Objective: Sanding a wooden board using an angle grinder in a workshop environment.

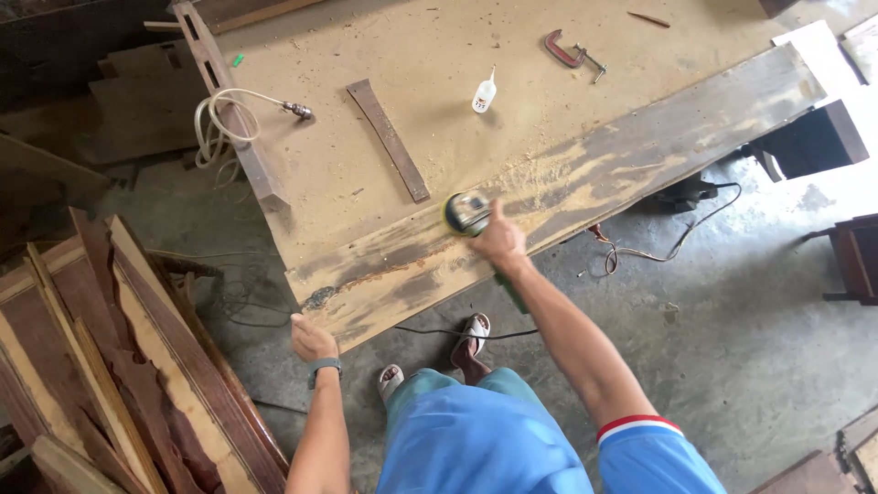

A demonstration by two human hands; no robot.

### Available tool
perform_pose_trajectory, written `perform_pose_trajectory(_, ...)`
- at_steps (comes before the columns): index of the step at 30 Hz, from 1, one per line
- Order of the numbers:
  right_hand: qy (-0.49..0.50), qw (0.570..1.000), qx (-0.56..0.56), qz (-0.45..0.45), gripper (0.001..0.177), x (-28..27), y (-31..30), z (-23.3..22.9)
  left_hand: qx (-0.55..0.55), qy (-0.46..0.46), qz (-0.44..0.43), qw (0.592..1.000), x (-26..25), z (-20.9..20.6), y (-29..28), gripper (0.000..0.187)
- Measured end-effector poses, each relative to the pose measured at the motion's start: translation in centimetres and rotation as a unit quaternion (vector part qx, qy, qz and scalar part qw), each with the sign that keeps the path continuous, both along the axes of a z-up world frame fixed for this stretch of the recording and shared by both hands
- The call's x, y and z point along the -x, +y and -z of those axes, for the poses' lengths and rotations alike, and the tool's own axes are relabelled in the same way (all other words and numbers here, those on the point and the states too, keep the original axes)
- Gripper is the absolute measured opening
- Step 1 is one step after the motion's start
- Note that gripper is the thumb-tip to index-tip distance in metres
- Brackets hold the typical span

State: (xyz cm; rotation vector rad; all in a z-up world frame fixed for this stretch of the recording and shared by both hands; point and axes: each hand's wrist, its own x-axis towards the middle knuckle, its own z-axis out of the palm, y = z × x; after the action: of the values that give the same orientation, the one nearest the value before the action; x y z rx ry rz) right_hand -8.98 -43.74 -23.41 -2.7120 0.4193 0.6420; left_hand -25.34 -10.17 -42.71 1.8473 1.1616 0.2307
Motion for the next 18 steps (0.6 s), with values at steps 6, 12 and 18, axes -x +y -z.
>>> perform_pose_trajectory(6, -0.061, 0.991, 0.019, 0.121, 0.101, -3.7, -8.2, 2.9, -0.031, -0.013, 0.008, 0.999, -0.2, -2.3, -0.8, 0.074)
perform_pose_trajectory(12, 0.001, 0.999, -0.019, 0.05, 0.101, -0.2, -1.6, -4.1, -0.058, 0.014, 0.012, 0.998, 0.3, -0.7, -0.3, 0.076)
perform_pose_trajectory(18, 0.007, 0.996, -0.04, -0.076, 0.098, -1.6, -2.9, 2.6, -0.08, -0.005, 0.028, 0.996, 0.7, 0.5, 0.2, 0.075)
